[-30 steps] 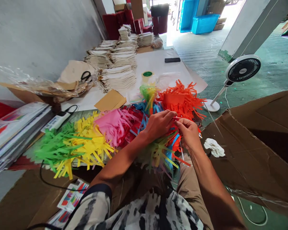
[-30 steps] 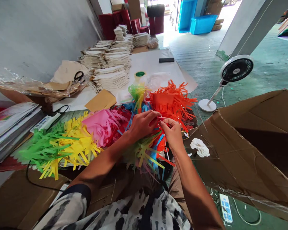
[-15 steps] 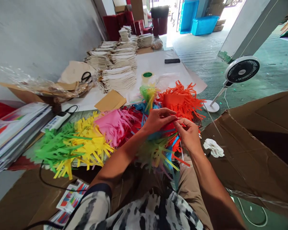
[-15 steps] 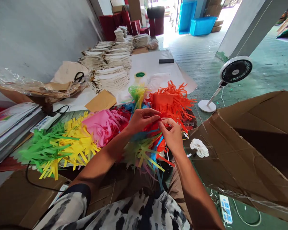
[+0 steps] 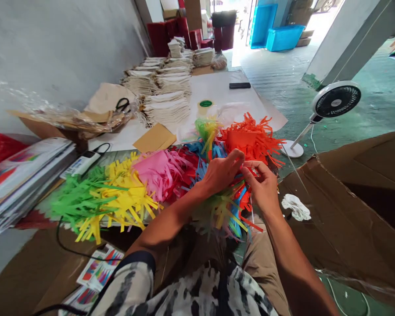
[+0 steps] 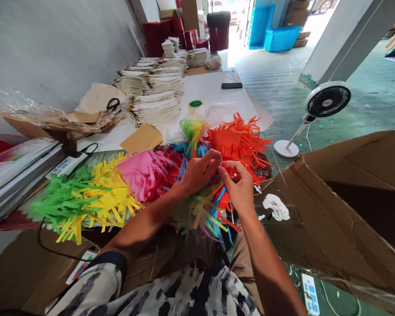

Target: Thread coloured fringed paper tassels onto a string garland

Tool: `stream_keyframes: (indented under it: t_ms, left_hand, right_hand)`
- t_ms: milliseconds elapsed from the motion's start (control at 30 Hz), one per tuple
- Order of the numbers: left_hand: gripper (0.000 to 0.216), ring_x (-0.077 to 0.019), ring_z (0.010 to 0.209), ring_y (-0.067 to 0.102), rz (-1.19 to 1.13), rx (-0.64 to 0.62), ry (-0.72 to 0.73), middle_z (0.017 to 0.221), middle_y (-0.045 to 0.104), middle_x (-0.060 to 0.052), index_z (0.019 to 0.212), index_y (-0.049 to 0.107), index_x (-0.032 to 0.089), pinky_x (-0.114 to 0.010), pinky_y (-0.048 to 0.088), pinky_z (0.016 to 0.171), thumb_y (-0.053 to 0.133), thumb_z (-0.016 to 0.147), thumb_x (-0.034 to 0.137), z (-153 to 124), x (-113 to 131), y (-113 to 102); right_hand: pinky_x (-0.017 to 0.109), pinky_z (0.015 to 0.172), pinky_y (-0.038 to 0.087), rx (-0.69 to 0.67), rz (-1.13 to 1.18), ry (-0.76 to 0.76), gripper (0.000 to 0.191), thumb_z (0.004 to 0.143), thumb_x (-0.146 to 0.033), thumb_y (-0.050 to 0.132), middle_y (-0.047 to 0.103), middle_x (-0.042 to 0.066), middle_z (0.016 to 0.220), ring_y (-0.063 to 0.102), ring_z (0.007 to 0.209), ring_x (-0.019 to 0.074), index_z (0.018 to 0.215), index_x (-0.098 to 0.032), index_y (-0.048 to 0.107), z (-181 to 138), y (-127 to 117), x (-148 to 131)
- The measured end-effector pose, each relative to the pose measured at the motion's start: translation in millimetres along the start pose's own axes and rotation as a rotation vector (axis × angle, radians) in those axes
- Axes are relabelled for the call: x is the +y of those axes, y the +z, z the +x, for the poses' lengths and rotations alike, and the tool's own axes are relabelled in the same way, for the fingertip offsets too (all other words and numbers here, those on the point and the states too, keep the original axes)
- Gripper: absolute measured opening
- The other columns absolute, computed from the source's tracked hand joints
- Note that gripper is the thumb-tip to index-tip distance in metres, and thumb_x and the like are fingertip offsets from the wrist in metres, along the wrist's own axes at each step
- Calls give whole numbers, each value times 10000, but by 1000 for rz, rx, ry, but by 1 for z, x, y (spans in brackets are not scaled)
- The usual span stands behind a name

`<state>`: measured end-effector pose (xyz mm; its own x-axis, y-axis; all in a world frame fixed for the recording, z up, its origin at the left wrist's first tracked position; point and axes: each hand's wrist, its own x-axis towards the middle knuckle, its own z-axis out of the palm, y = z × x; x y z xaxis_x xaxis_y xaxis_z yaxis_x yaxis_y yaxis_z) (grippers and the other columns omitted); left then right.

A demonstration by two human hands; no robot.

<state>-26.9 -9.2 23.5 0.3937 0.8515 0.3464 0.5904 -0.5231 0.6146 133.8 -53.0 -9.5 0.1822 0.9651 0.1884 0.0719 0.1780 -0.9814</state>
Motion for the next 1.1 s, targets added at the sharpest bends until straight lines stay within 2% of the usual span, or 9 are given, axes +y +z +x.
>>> stream_keyframes:
  t_ms: [133, 300, 400, 467, 600, 733, 867, 1000, 1100]
  left_hand:
    - [271, -125, 585, 605, -133, 4, 10, 709, 692, 24, 1155, 630, 236, -238, 423, 603, 471, 1093, 446, -3, 1, 7]
    - [272, -131, 698, 717, -547, 69, -119, 875, 745, -10, 1202, 575, 222, -243, 547, 652, 529, 1069, 455, 13, -31, 1]
    - [172, -161, 758, 726, -126, 242, -208, 1007, 774, -49, 1102, 651, 217, -289, 551, 703, 665, 1006, 359, 29, -54, -20]
    - [307, -240, 905, 747, 208, 324, -272, 1025, 775, -87, 1170, 651, 204, -347, 554, 797, 770, 937, 364, 39, -64, -32]
    - [495, -348, 1050, 747, 561, 252, -319, 1048, 769, -158, 1289, 618, 163, -423, 532, 883, 829, 871, 324, 57, -74, -36]
    - [340, -226, 787, 749, 233, 257, -356, 840, 755, -38, 1198, 645, 215, -326, 523, 748, 725, 871, 170, 66, -83, -50]
    - [290, -153, 609, 660, -291, 357, -443, 744, 717, 14, 1128, 627, 220, -265, 501, 605, 669, 841, 210, 59, -95, -96]
    - [270, -172, 627, 636, -56, 366, -572, 729, 694, 11, 1067, 678, 214, -290, 504, 619, 695, 800, 251, 32, -102, -137]
    - [149, -236, 886, 697, 334, 232, -402, 897, 757, -39, 949, 762, 225, -376, 544, 858, 748, 828, 312, 18, -99, -149]
  right_hand:
    - [322, 728, 503, 78, -7, -48, 256, 875, -486, 815, 762, 35, 906, 655, 787, 190, 883, -232, 781, -1, 0, 1]
    - [316, 737, 519, 154, 258, -50, 245, 878, -458, 829, 778, 31, 902, 691, 791, 184, 890, -244, 711, 1, -5, 12]
    - [307, 696, 505, 171, 257, -47, 260, 887, -467, 820, 772, 30, 888, 669, 738, 172, 888, -241, 691, 4, -9, 18]
    - [303, 682, 491, 170, 248, -51, 258, 891, -463, 821, 767, 26, 883, 640, 700, 157, 884, -239, 691, 6, -10, 22]
    - [305, 640, 456, 162, 219, -34, 283, 888, -489, 817, 746, 17, 856, 593, 650, 149, 871, -240, 684, 10, -7, 29]
    - [304, 638, 442, 167, 220, -17, 301, 872, -499, 830, 739, 18, 849, 574, 642, 146, 872, -235, 685, 11, -5, 34]
    - [298, 648, 432, 159, 244, -11, 283, 882, -481, 828, 740, 13, 840, 535, 615, 132, 872, -231, 696, 11, -5, 35]
    - [299, 659, 442, 150, 251, -2, 284, 880, -483, 828, 733, 7, 820, 540, 617, 135, 862, -232, 697, 10, -4, 35]
    - [305, 673, 468, 154, 241, 0, 290, 874, -495, 827, 729, 7, 819, 574, 643, 148, 864, -236, 696, 10, -4, 36]
